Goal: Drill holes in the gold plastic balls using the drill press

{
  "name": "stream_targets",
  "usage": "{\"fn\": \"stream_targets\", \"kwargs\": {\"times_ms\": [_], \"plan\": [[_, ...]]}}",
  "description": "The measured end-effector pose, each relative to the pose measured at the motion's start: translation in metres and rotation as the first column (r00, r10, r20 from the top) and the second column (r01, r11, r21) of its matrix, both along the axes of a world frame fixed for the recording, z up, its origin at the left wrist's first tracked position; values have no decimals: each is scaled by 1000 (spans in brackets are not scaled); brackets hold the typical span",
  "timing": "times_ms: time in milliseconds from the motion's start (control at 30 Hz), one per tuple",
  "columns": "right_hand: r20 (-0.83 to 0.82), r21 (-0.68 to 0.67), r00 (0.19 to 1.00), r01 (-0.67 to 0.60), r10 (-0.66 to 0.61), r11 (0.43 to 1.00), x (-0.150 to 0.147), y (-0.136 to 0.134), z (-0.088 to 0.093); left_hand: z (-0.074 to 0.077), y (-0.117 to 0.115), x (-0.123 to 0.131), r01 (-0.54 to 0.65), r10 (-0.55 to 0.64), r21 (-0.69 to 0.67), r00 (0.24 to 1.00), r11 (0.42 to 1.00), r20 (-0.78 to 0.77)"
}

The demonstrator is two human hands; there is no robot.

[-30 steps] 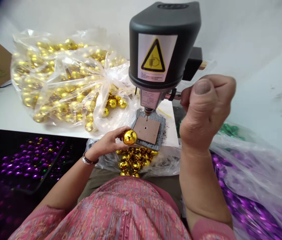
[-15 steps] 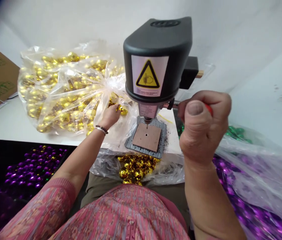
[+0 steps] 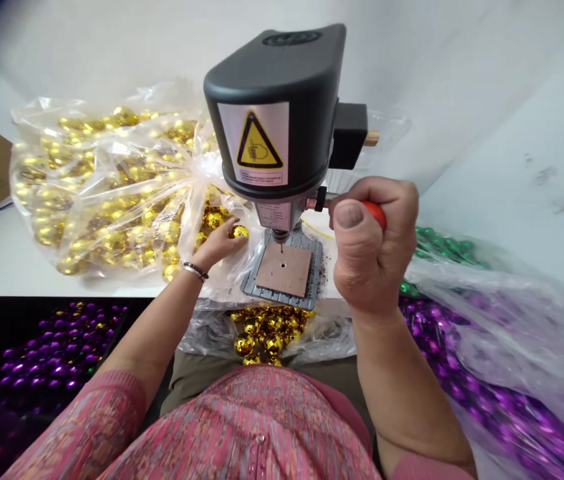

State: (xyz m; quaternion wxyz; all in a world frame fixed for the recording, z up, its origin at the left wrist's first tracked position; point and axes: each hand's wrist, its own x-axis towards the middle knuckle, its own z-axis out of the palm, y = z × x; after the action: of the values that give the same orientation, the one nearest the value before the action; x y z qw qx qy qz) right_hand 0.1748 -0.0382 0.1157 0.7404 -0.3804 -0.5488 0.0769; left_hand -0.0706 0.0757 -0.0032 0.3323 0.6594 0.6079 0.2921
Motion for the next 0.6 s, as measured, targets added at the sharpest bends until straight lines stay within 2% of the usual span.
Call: {"fn": "stream_targets", "kwargs": {"times_ms": [33, 100, 133, 200, 300, 400, 500, 600], "plan": [[2, -1, 1000, 0, 0, 1000, 1, 1, -1, 3, -5, -1, -61, 67, -51, 991, 997, 119], [11, -1, 1000, 5, -5, 1000, 2, 1, -2, 11, -16, -4, -116, 173, -164, 901, 980, 398], [13, -4, 1000, 6, -6, 1000, 2, 2, -3, 15, -22, -5, -102, 197, -207, 835, 973, 514], [16, 8, 1000, 11, -11, 1000, 2, 2, -3, 23, -36, -7, -53, 208, -253, 738, 966, 642], [32, 45, 999, 39, -40, 998, 0, 2, 2, 29, -59, -3, 88, 166, -306, 682, 948, 712], [66, 49, 996, 61, -64, 997, -2, 6, 16, 28, -80, 6, 265, 71, -306, 639, 915, 766], [26, 12, 999, 28, -28, 1000, -1, 16, 34, 24, -94, 16, 333, 32, -300, 620, 894, 784], [-77, -79, 996, -49, 42, 996, 2, 29, 51, 20, -100, 20, 354, 74, -337, 587, 872, 807]]}}
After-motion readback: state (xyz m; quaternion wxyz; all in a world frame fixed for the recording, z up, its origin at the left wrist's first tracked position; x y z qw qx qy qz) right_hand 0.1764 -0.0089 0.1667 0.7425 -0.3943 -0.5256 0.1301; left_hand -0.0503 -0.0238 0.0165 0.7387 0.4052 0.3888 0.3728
